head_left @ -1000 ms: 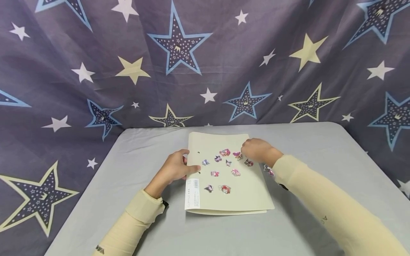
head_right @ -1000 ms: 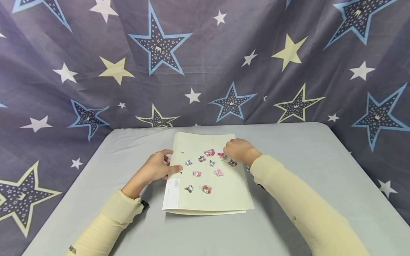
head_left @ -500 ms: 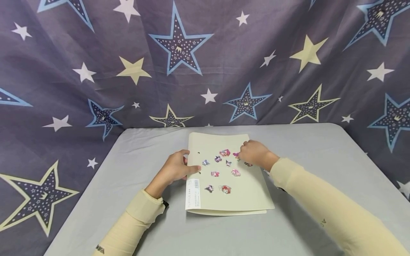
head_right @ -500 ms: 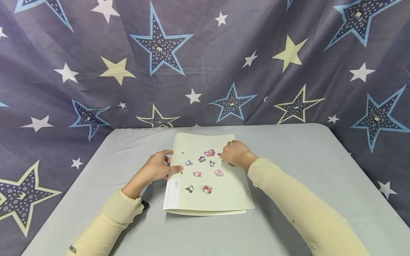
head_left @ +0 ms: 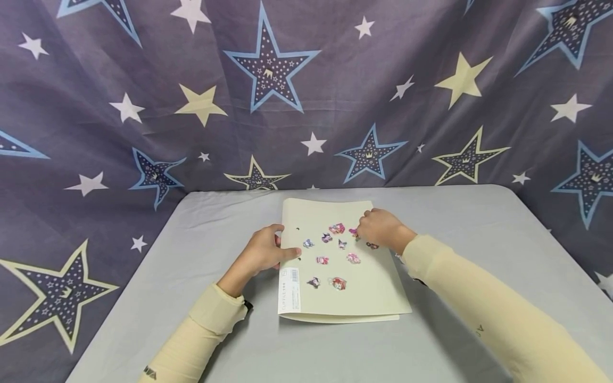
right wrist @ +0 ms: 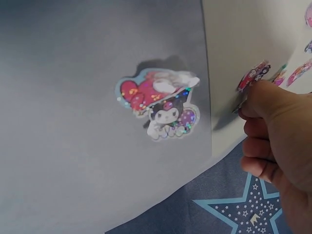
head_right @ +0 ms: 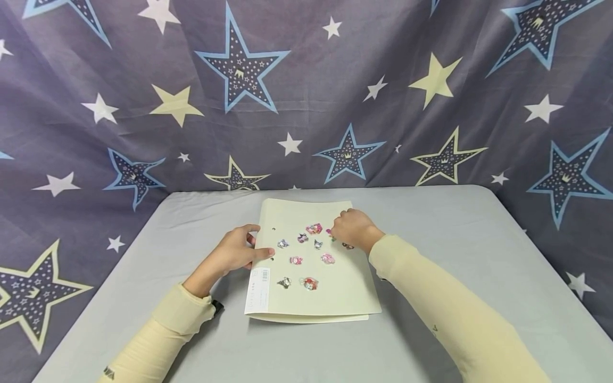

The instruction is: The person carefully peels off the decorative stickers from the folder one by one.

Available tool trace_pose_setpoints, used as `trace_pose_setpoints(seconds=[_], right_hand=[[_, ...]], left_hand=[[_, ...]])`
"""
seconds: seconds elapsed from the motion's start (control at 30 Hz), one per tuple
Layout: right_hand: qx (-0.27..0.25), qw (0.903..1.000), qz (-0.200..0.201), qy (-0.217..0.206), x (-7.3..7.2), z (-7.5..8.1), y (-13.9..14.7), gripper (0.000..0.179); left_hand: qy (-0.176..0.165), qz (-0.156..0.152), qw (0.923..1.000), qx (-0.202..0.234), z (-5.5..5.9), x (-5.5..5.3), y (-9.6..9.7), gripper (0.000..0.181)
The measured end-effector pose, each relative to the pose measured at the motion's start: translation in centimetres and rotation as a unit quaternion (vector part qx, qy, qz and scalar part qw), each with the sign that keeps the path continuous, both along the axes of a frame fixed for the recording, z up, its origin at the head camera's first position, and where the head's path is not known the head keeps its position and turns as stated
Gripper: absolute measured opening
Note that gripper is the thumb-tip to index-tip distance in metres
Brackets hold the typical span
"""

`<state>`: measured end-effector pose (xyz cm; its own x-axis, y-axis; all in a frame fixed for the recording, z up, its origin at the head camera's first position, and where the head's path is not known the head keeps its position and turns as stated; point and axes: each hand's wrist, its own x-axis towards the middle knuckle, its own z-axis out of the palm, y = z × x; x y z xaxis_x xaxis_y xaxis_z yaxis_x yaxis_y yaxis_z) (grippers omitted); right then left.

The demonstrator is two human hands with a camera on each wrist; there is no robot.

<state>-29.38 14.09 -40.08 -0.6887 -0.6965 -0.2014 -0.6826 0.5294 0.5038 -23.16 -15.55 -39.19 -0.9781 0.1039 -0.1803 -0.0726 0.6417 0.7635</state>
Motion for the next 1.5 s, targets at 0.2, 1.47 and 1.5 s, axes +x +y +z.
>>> trace_pose_setpoints(seconds=[0.2, 1.47, 1.5], right_hand=[[-0.015, 0.9996, -0.019, -0.015, -0.2, 0.0, 0.2, 0.006], [-0.222, 0.947, -0.134, -0.189, -2.1, 1.1, 2.6, 0.026], [-0.223, 0.9469, -0.134, -0.189, -2.2, 1.1, 2.7, 0.027]], left_hand=[[-0.003, 0.0, 1.0, 0.0, 0.1, 0.0, 0.0, 0.088], [0.001, 0.001, 1.0, 0.003, 0.1, 0.1, -0.1, 0.087], [0.0, 0.002, 1.0, 0.003, 0.1, 0.1, -0.1, 0.087]])
